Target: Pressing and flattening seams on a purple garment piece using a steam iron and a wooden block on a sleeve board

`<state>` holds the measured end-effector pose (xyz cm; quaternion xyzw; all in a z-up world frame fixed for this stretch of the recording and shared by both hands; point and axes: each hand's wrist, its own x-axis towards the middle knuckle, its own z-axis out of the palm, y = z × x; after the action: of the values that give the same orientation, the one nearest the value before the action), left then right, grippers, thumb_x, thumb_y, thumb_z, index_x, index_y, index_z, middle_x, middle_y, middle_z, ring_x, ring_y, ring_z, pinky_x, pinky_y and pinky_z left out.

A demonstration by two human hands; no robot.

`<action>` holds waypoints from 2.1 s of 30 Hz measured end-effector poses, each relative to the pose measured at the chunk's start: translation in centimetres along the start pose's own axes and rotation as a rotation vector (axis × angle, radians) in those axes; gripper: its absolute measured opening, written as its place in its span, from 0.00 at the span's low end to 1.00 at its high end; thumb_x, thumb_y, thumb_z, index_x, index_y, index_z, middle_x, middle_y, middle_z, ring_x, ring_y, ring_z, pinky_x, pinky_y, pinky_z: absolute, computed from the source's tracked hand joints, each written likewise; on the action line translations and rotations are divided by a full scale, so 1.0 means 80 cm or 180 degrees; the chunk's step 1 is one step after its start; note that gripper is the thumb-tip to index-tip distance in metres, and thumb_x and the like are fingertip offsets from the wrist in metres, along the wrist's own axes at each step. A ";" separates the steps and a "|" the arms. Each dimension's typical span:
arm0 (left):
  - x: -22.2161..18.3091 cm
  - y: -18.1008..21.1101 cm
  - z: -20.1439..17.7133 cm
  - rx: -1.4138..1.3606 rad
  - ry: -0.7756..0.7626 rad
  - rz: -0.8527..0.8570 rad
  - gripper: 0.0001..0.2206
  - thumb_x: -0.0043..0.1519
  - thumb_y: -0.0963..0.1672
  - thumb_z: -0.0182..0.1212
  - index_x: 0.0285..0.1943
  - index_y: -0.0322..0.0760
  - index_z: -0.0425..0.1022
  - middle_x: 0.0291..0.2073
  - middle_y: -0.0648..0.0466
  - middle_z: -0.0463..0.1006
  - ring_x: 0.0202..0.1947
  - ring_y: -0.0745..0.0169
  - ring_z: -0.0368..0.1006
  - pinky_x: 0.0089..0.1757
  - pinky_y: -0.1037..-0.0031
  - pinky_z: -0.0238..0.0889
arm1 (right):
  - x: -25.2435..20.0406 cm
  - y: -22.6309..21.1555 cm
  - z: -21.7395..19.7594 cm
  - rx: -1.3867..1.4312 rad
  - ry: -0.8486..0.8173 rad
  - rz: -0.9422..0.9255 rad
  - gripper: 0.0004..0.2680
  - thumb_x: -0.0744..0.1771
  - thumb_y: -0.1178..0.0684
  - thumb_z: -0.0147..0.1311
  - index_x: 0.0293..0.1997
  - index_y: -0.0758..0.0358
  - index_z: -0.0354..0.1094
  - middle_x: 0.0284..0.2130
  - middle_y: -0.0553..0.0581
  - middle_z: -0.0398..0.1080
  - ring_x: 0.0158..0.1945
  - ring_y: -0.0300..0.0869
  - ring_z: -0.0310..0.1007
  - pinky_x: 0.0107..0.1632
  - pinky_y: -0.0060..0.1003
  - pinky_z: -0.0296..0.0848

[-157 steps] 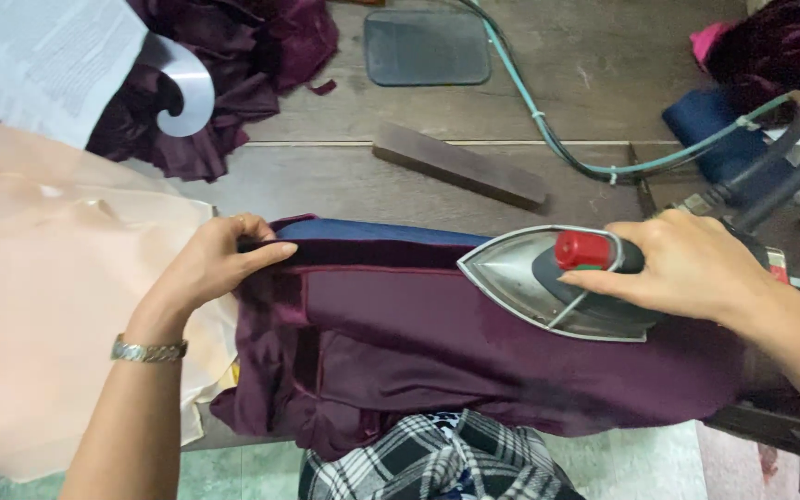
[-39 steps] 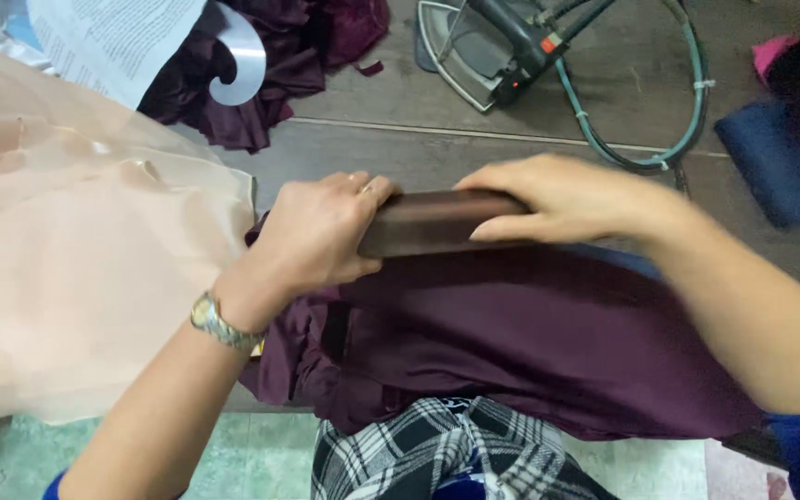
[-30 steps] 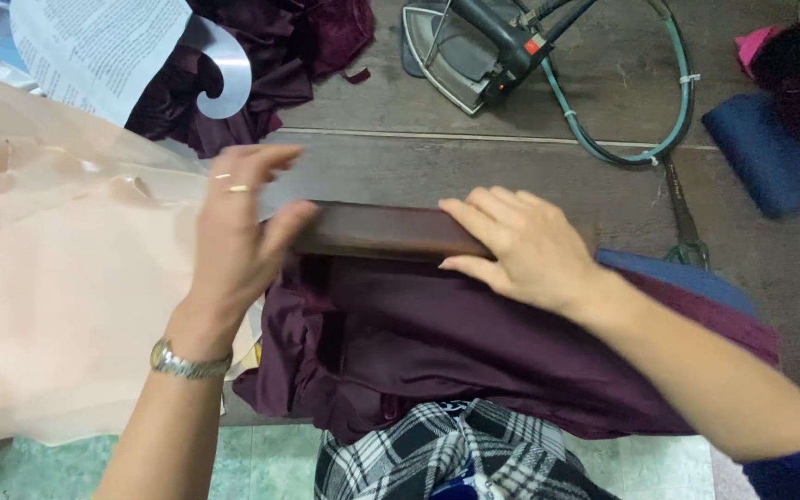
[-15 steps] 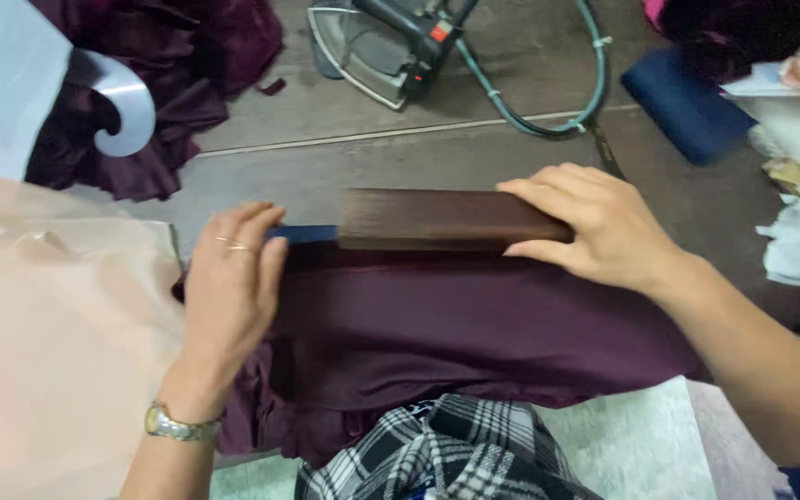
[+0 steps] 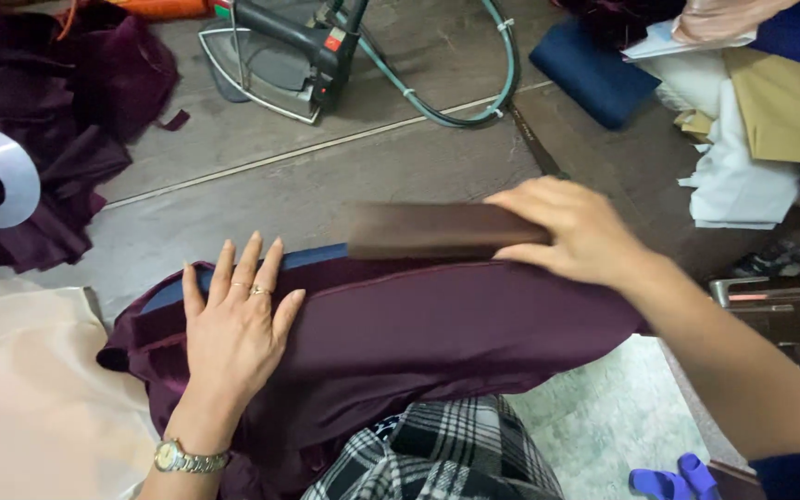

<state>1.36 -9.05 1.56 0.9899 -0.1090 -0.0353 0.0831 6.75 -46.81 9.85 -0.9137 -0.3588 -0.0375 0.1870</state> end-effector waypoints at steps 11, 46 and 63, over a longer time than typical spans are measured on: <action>-0.002 0.001 0.004 0.0036 -0.0040 -0.0147 0.28 0.65 0.58 0.35 0.73 0.54 0.52 0.70 0.56 0.55 0.70 0.51 0.46 0.64 0.43 0.29 | -0.077 0.049 0.005 0.0054 0.0082 0.0803 0.20 0.60 0.48 0.64 0.54 0.66 0.68 0.41 0.61 0.72 0.48 0.56 0.72 0.47 0.47 0.70; -0.072 -0.129 -0.020 -0.2352 0.1004 -0.0710 0.13 0.59 0.44 0.63 0.52 0.38 0.75 0.41 0.48 0.74 0.46 0.46 0.72 0.49 0.61 0.62 | 0.272 0.090 0.247 0.0329 -0.0344 -0.0027 0.21 0.57 0.46 0.68 0.49 0.66 0.67 0.38 0.63 0.67 0.43 0.59 0.71 0.44 0.51 0.69; -0.078 -0.102 -0.082 -0.2946 0.0067 -0.0550 0.08 0.53 0.41 0.64 0.40 0.34 0.73 0.28 0.43 0.78 0.33 0.46 0.75 0.40 0.61 0.64 | 0.283 -0.008 0.206 0.0806 -0.0967 -0.0719 0.19 0.63 0.48 0.60 0.52 0.68 0.61 0.45 0.68 0.62 0.54 0.63 0.63 0.57 0.55 0.62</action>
<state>-2.43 1.19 6.93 0.8546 0.0019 -0.0769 0.5136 21.99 -25.77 -0.66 -0.8322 -0.4847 0.1252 0.2386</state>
